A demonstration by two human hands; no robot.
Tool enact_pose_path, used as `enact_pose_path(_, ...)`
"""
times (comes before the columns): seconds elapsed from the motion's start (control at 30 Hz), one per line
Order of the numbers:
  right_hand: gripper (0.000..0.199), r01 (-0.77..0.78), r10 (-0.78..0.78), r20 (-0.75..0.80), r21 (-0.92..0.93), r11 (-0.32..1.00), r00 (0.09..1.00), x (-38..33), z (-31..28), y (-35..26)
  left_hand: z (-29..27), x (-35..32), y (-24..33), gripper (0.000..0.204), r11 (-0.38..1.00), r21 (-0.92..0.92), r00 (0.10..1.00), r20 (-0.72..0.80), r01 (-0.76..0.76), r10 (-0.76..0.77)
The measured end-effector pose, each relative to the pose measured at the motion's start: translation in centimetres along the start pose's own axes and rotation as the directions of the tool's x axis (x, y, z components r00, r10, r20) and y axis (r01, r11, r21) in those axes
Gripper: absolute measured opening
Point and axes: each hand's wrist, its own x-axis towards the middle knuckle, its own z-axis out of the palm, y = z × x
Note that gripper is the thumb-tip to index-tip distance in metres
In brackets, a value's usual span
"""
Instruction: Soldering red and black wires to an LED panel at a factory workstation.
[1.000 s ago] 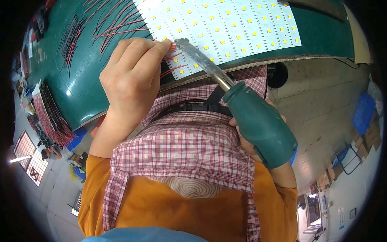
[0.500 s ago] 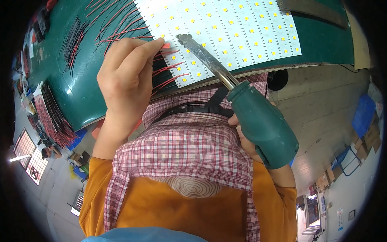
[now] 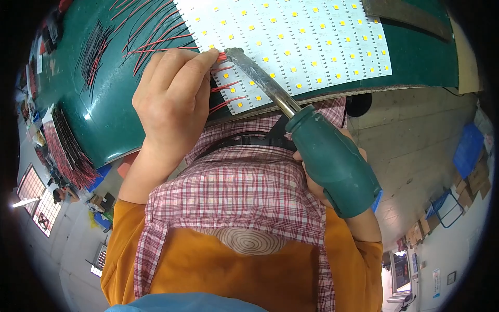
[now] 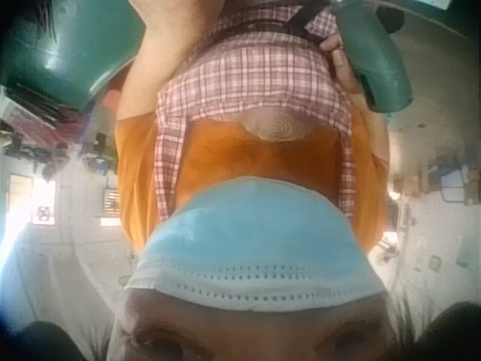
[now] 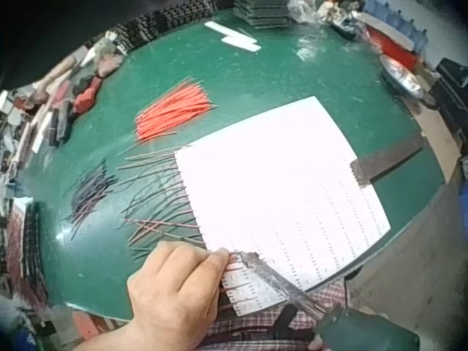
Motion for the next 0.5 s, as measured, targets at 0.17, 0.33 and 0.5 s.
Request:
enact_pose_path(0.17,0.012,0.175,-0.117,0.154,-0.449,0.876,0.981,-0.5,-0.9,0.1,-0.5,-0.2,0.8,0.025,0.999,0.033,1.000,0.007,0.003,-0.003)
enact_pose_path(0.33,0.010,0.075,-0.026,0.162,-0.304,0.950,0.986,-0.4,-0.5,-1.2,-0.6,-0.4,0.9,0.026,0.999,0.027,1.000,0.007,0.016,-0.016)
enact_pose_path(0.5,0.009,0.021,0.018,0.152,-0.255,0.967,0.988,-0.2,-0.3,-1.1,-1.2,-0.3,0.8,0.024,0.999,0.015,0.999,0.044,0.029,-0.030)
